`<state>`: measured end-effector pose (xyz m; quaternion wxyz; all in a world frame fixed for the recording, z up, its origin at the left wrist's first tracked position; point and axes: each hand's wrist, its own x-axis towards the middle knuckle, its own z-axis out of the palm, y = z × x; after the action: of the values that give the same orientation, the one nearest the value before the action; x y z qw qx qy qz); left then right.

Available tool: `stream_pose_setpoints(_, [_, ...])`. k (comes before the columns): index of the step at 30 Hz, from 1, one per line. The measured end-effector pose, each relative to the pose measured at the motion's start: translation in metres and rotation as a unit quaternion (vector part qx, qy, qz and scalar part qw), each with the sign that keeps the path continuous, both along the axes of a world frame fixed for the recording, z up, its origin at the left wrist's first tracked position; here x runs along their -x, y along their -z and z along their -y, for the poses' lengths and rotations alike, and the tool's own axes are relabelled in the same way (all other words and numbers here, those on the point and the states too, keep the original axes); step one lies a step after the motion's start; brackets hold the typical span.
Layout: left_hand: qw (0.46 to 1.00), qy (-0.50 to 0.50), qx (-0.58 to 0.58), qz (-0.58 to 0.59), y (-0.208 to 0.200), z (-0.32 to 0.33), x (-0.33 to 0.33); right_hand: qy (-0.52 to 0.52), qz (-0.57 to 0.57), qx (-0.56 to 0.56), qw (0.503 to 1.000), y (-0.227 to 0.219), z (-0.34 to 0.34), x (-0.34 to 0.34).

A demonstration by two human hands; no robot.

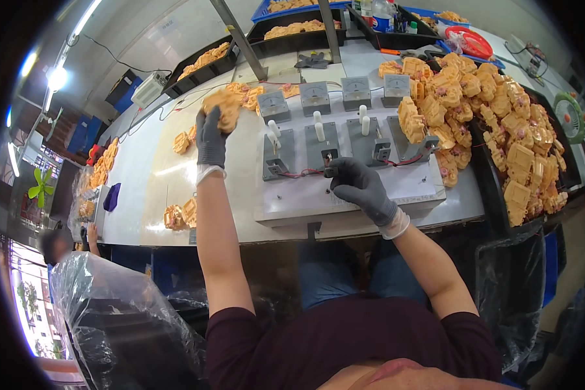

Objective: The person assembles small electronic components by hand. They pick up yellow plastic housings and insert them into metal fixtures on a workbench, then connect red and black wires to terminals on the fixtures. The person repeats this process for multiple units, moving finished items to a pile on the right.

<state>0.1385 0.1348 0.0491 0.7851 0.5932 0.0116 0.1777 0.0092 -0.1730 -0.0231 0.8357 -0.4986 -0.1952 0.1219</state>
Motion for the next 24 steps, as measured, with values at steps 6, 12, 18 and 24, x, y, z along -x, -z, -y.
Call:
stream_pose_setpoints(6, [0.802,-0.079,-0.562,0.187,-0.010,0.099,0.014,-0.002,0.016,-0.013,1.000,-0.001,-0.007,0.001])
stream_pose_setpoints(12, [0.776,0.036,-0.626,0.069,-0.006,0.161,0.048,-0.006,0.038,-0.014,0.999,0.003,-0.004,-0.001])
stream_pose_setpoints(18, [0.749,0.041,-0.662,0.014,-0.011,0.155,0.068,0.101,0.108,0.108,0.983,0.000,-0.010,0.001])
stream_pose_setpoints(24, [0.914,-0.087,-0.340,0.202,0.023,0.155,0.129,0.199,0.211,0.483,0.826,0.006,-0.024,0.003])
